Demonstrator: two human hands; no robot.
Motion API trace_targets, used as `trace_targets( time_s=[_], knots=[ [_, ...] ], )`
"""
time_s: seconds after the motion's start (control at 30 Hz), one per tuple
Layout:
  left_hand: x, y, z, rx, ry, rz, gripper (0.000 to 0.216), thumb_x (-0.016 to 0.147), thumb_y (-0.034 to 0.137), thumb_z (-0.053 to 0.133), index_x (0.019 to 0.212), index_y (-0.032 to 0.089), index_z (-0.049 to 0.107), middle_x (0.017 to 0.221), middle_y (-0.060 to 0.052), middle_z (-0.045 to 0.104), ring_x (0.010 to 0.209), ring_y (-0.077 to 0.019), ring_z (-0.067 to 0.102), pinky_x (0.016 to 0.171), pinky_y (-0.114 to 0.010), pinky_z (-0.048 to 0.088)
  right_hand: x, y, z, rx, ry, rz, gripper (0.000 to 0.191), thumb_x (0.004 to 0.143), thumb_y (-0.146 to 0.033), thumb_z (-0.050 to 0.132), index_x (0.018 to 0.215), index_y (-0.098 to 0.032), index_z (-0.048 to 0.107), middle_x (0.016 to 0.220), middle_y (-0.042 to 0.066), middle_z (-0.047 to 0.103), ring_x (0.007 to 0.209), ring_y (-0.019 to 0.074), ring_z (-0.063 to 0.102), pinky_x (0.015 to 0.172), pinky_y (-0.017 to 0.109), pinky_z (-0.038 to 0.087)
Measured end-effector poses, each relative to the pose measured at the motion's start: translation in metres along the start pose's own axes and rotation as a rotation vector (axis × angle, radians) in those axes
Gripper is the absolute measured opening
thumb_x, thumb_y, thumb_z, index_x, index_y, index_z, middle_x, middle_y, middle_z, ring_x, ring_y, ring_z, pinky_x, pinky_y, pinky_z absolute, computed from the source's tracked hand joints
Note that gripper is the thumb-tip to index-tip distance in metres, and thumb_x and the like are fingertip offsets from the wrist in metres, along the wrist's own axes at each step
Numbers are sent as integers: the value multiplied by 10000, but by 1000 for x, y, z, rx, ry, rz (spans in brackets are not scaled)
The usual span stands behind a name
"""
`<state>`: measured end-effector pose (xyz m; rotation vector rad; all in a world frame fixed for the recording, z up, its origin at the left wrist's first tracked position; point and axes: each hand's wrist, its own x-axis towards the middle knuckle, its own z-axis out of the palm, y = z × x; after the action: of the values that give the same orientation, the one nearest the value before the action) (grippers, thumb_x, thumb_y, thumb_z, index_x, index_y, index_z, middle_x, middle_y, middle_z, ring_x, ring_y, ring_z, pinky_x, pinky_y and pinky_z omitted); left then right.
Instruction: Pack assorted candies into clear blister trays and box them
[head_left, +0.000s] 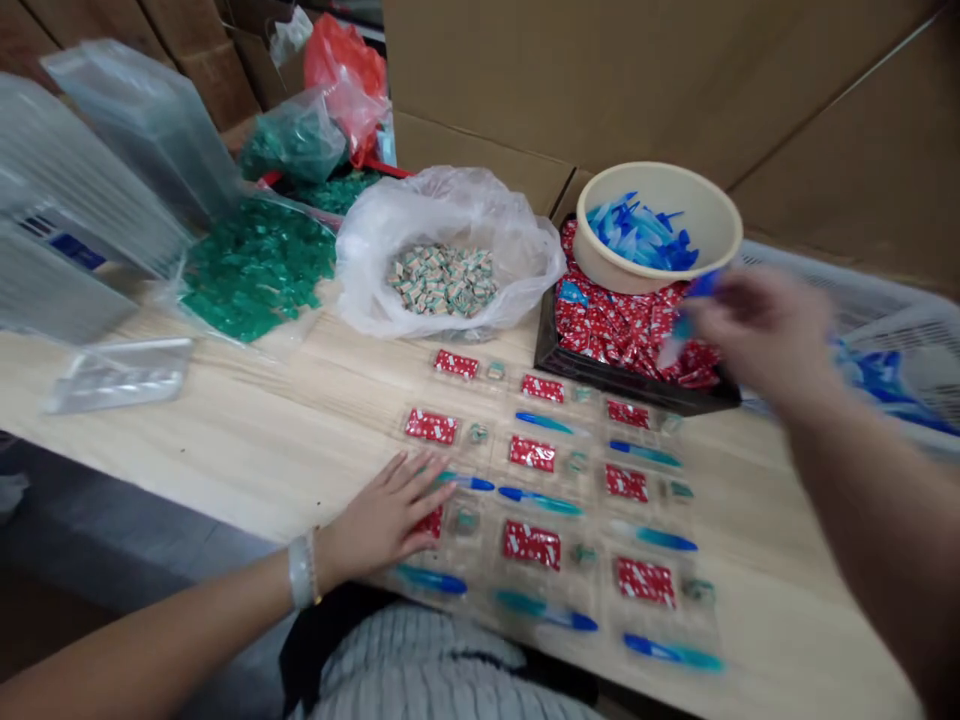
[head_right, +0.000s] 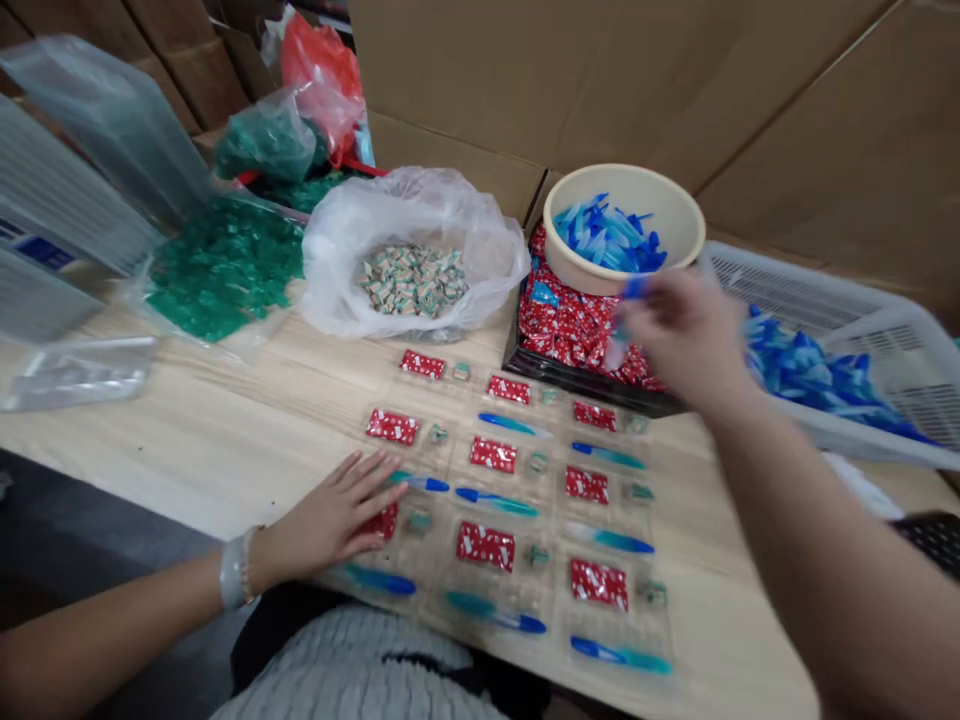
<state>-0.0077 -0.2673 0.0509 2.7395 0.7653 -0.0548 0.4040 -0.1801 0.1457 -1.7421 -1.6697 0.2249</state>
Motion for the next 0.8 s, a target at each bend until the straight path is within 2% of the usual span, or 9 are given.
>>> trace_targets(
  time_s=[0.1, 0.2, 0.3, 0.4, 0.47, 0.57, 0.7, 0.8],
  knots=[
    [8, 9, 8, -58, -3, 93, 644, 804, 525, 385, 1352, 227, 225, 1407, -66, 276, 1309, -210, 182, 1054, -411, 160, -27, -73, 73, 178, -336, -103, 127, 727, -269, 539, 788, -158, 547, 618, -7, 537, 518, 85, 484, 489, 213, 381],
    [11, 8, 15, -69, 28, 67, 647, 807, 550, 347, 1332, 179, 279, 1392, -85, 305, 1299, -217, 210, 1047, -400, 174, -44, -100, 117, 190, -426, -157, 114, 733, -242, 522, 776, -140, 552, 580, -34, 489, 492, 70, 427, 478, 194, 348],
    [6, 5, 20, -52, 62, 28, 645, 811, 554, 332, 1303, 137, 337, 1375, -107, 333, 1298, -227, 211, 1051, -397, 156, -48, -98, 137, 177, -453, -175, 154, 750, -232, 511, 839, -127, 581, 630, -17, 543, 538, 82, 456, 524, 200, 363],
    [7, 6, 18, -37, 92, 26, 653, 806, 559, 338, 1278, 109, 374, 1370, -126, 335, 1288, -243, 229, 1053, -389, 146, -45, -95, 154, 175, -541, -202, 192, 767, -194, 498, 910, -126, 607, 760, 23, 623, 636, 106, 520, 615, 225, 398],
    [17, 6, 12, -29, 122, 27, 638, 817, 535, 342, 1285, 101, 361, 1378, -129, 320, 1289, -243, 225, 1055, -378, 137, -39, -95, 165, 154, -565, -197, 207, 772, -181, 503, 937, -132, 617, 820, 39, 641, 688, 120, 539, 663, 242, 407],
    [40, 5, 9, -26, 159, 52, 622, 828, 508, 344, 1305, 108, 326, 1395, -115, 291, 1302, -230, 193, 1060, -368, 111, -29, -96, 179, 120, -578, -149, 213, 769, -192, 527, 947, -125, 624, 797, 39, 645, 677, 121, 541, 664, 247, 410],
    [64, -4, 20, -33, 133, 72, 685, 809, 562, 324, 1292, 77, 341, 1379, -155, 303, 1299, -245, 201, 1055, -399, 100, -23, -101, 193, 50, -697, -160, 198, 762, -183, 537, 921, -117, 634, 723, 24, 634, 627, 113, 531, 624, 229, 403],
    [67, -7, 28, -49, 149, 62, 704, 799, 574, 334, 1304, 83, 321, 1388, -155, 282, 1300, -245, 198, 1054, -403, 101, -28, -108, 206, -54, -776, -218, 190, 771, -201, 533, 923, -149, 635, 760, 21, 642, 671, 123, 555, 654, 231, 411]
  ],
)
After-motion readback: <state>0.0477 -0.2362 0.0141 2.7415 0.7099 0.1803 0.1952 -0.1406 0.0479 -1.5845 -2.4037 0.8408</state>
